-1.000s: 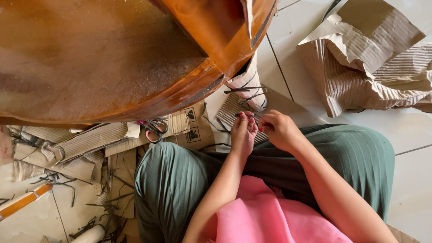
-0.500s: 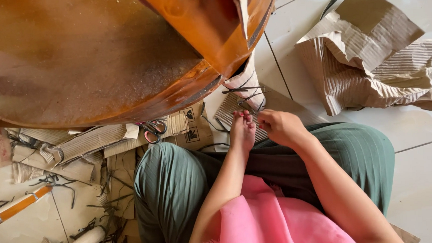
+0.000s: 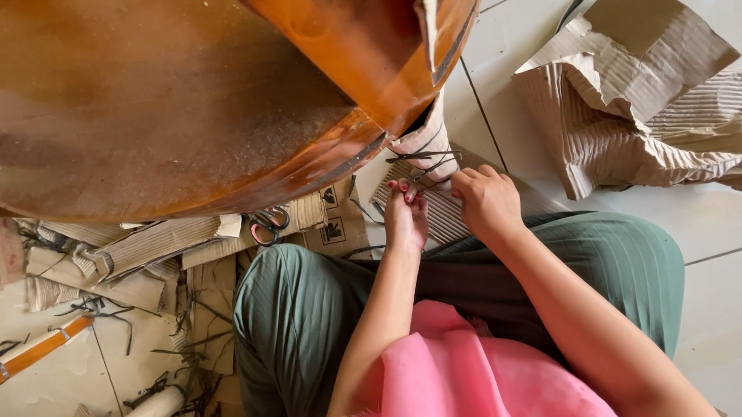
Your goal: Wrapping a wooden chair leg with corrugated cardboard and securing it with string.
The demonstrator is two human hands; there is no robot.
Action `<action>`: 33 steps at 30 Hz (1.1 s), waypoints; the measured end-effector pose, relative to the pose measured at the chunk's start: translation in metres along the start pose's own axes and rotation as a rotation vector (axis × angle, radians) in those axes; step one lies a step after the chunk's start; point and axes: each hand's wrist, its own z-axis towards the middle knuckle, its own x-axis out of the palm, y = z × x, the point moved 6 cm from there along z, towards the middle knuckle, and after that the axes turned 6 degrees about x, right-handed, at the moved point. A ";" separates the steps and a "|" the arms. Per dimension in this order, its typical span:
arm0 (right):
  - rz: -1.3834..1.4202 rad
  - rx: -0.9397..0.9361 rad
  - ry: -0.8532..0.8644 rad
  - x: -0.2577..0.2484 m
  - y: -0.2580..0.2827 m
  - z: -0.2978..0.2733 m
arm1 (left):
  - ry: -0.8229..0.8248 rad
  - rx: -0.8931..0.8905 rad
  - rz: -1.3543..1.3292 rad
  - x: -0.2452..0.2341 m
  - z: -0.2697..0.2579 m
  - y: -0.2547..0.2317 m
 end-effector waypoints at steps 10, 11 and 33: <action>0.050 -0.032 -0.118 0.009 0.002 0.013 | 0.086 -0.086 0.425 0.019 -0.027 -0.030; 0.075 -0.039 -0.121 0.009 0.002 0.014 | 0.129 -0.060 0.607 0.032 -0.040 -0.048; 0.591 0.377 0.235 -0.003 -0.028 0.026 | 0.196 0.245 0.906 0.008 0.005 -0.008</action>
